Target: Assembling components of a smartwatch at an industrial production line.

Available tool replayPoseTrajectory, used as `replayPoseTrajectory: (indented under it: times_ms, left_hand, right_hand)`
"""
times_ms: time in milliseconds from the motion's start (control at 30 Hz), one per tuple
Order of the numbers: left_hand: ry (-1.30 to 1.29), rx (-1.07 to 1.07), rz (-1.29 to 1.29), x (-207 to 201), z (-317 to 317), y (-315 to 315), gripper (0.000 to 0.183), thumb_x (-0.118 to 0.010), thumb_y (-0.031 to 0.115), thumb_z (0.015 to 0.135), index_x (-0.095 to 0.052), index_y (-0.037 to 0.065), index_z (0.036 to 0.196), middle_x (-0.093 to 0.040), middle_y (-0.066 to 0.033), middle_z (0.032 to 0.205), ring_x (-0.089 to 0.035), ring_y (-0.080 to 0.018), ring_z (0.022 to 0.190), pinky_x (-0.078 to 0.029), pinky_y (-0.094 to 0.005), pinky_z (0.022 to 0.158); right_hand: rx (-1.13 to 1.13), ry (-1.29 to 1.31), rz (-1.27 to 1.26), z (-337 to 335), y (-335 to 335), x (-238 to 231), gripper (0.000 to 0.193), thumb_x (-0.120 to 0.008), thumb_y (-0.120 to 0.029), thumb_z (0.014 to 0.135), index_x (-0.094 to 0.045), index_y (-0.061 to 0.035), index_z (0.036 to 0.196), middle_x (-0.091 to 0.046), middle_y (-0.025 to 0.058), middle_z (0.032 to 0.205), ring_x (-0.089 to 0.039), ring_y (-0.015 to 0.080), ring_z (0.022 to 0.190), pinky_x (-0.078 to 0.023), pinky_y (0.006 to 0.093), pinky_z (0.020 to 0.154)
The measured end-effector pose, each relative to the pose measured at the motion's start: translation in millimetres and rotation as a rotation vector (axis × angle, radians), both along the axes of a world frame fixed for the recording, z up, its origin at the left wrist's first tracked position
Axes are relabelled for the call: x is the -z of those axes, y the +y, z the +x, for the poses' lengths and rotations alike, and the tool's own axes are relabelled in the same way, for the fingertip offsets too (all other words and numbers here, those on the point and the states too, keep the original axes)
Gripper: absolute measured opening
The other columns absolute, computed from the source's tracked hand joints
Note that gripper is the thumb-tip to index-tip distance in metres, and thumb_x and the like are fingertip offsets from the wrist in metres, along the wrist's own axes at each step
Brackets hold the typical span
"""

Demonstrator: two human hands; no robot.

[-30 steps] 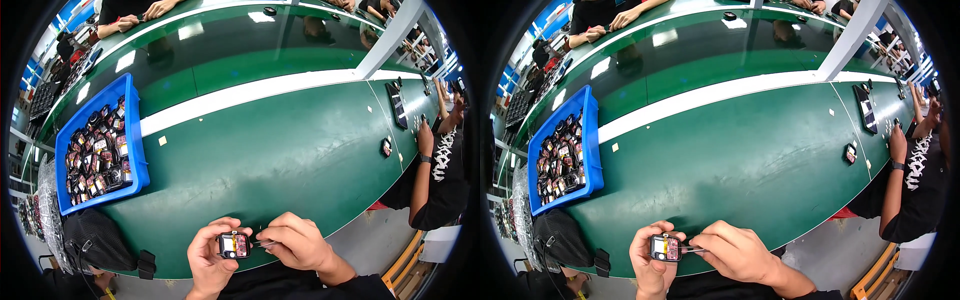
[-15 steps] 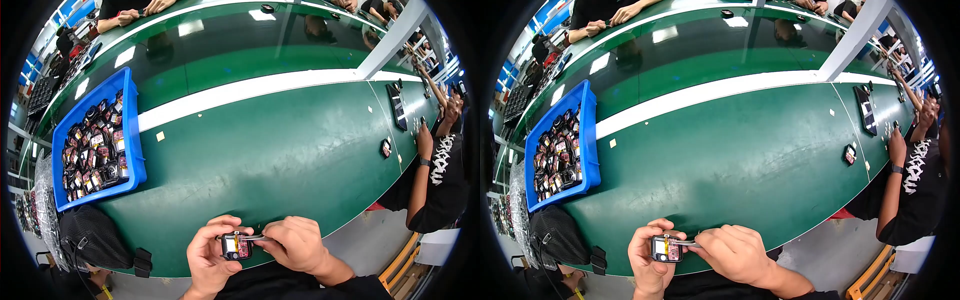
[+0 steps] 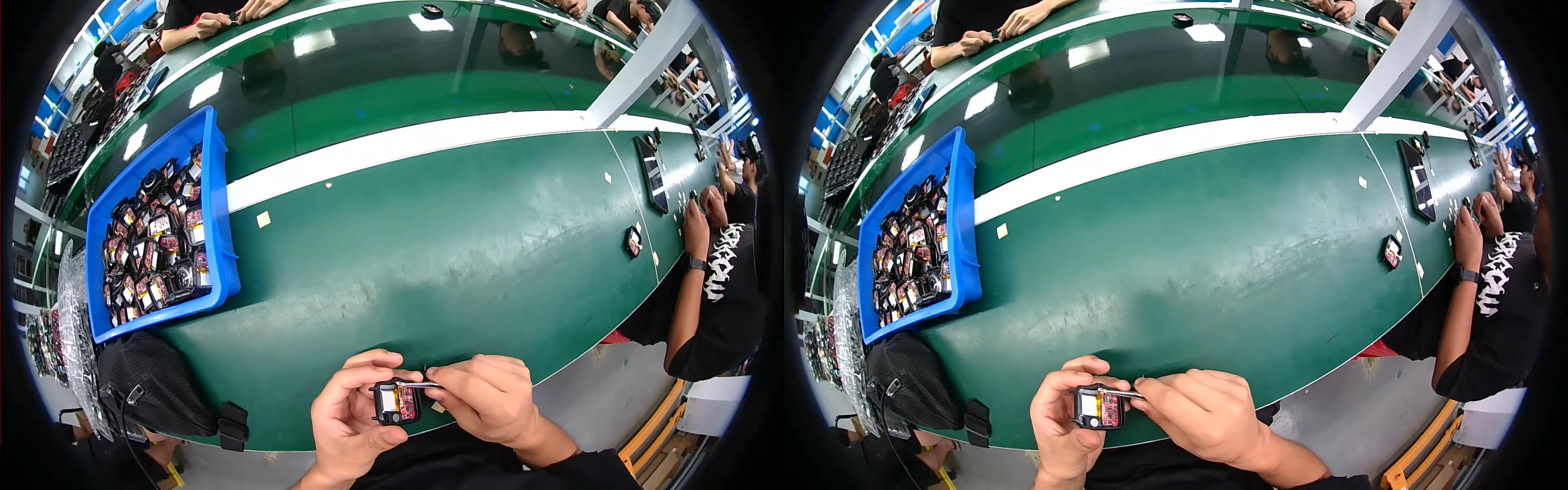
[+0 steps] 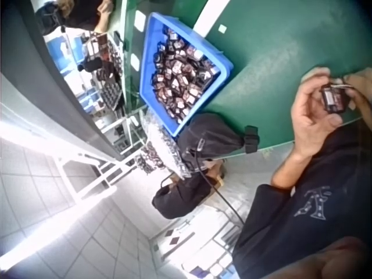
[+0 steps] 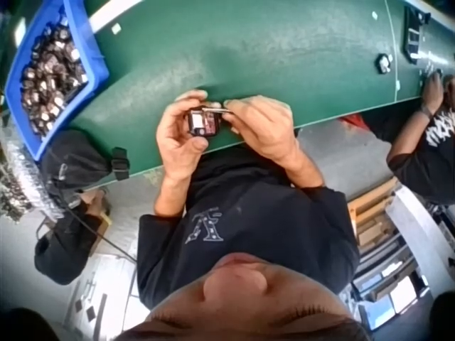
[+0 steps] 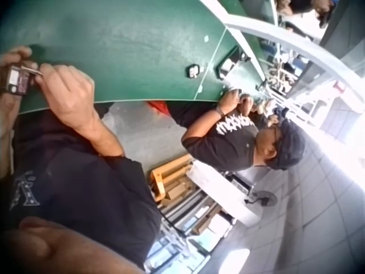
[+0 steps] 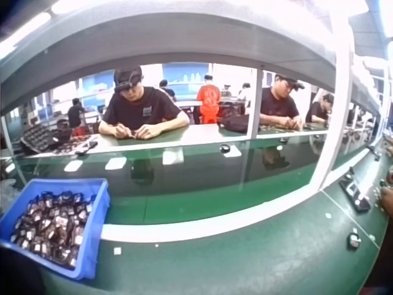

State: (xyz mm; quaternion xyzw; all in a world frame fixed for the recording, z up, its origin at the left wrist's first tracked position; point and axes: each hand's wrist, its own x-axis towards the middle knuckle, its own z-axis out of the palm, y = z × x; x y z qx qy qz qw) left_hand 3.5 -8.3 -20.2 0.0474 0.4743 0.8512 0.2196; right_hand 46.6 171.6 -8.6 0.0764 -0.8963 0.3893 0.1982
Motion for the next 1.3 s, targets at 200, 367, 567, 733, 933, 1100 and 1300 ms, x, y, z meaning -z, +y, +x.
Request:
replayPoseTrajectory:
  times_ms: [200,367,567,733,933,1100,1300]
  left_hand:
    - [-0.001,0.002,0.003,-0.8,1.1,-0.1,0.069,-0.090,0.033,0.071,-0.056,0.000,0.121,-0.051,-0.0202,0.129,-0.067,-0.0338,0.107,-0.059,-0.0440,0.091]
    - [-0.015,-0.007,0.002,0.6,0.5,-0.7,0.069,-0.090,0.033,0.072,-0.056,0.000,0.122,-0.051,-0.0201,0.129,-0.067,-0.0338,0.107,-0.059,-0.0436,0.092]
    - [0.003,-0.011,-0.007,0.1,-0.1,-0.4,0.068,-0.090,0.032,0.072,-0.056,0.000,0.121,-0.051,-0.0204,0.129,-0.067,-0.0339,0.108,-0.057,-0.0423,0.095]
    - [0.057,0.006,-0.026,0.3,-0.8,0.5,0.066,-0.090,0.031,0.074,-0.056,0.000,0.121,-0.051,-0.0207,0.129,-0.068,-0.0332,0.107,-0.056,-0.0415,0.095]
    - [0.015,-0.072,-0.044,2.6,1.9,-0.1,0.067,-0.090,0.031,0.073,-0.056,-0.001,0.122,-0.052,-0.0200,0.129,-0.069,-0.0330,0.105,-0.056,-0.0413,0.095]
    - [0.021,-0.094,-0.027,2.6,4.4,-0.2,0.068,-0.090,0.032,0.074,-0.057,-0.002,0.122,-0.052,-0.0198,0.128,-0.069,-0.0335,0.104,-0.057,-0.0418,0.095]
    - [0.028,-0.035,-0.036,1.0,0.5,-0.8,0.070,-0.089,0.035,0.074,-0.057,-0.004,0.122,-0.050,-0.0209,0.130,-0.069,-0.0347,0.103,-0.057,-0.0435,0.094]
  right_hand:
    - [-0.038,-0.038,-0.031,0.3,2.7,-0.5,0.018,-0.080,-0.007,0.076,-0.069,-0.0033,0.089,-0.069,0.0062,0.074,-0.063,0.0199,0.054,-0.047,0.0294,0.048]
    - [-0.019,-0.057,-0.017,-1.9,0.0,-1.5,0.016,-0.080,-0.008,0.077,-0.069,-0.0035,0.089,-0.068,0.0057,0.071,-0.062,0.0201,0.053,-0.047,0.0296,0.048]
    - [0.008,-0.055,-0.058,-2.8,-0.7,-1.0,0.015,-0.080,-0.008,0.077,-0.069,-0.0038,0.087,-0.066,0.0053,0.068,-0.061,0.0205,0.050,-0.046,0.0303,0.047]
    - [-0.007,-0.065,-0.037,-2.0,0.2,-1.1,0.015,-0.080,-0.007,0.077,-0.069,-0.0038,0.088,-0.066,0.0053,0.068,-0.061,0.0203,0.051,-0.046,0.0303,0.047]
    - [0.005,-0.031,0.079,-1.9,-2.9,0.2,0.022,-0.081,-0.007,0.073,-0.070,-0.0035,0.091,-0.066,0.0054,0.071,-0.059,0.0187,0.050,-0.045,0.0291,0.046]
    - [0.014,0.010,0.085,-1.6,-4.3,-1.1,0.027,-0.083,-0.007,0.070,-0.072,-0.0031,0.095,-0.066,0.0042,0.071,-0.058,0.0167,0.050,-0.043,0.0280,0.045]
    - [0.038,0.054,0.098,-0.1,-3.1,-0.8,0.028,-0.084,-0.007,0.068,-0.073,-0.0029,0.094,-0.066,0.0034,0.071,-0.058,0.0157,0.050,-0.043,0.0267,0.044]
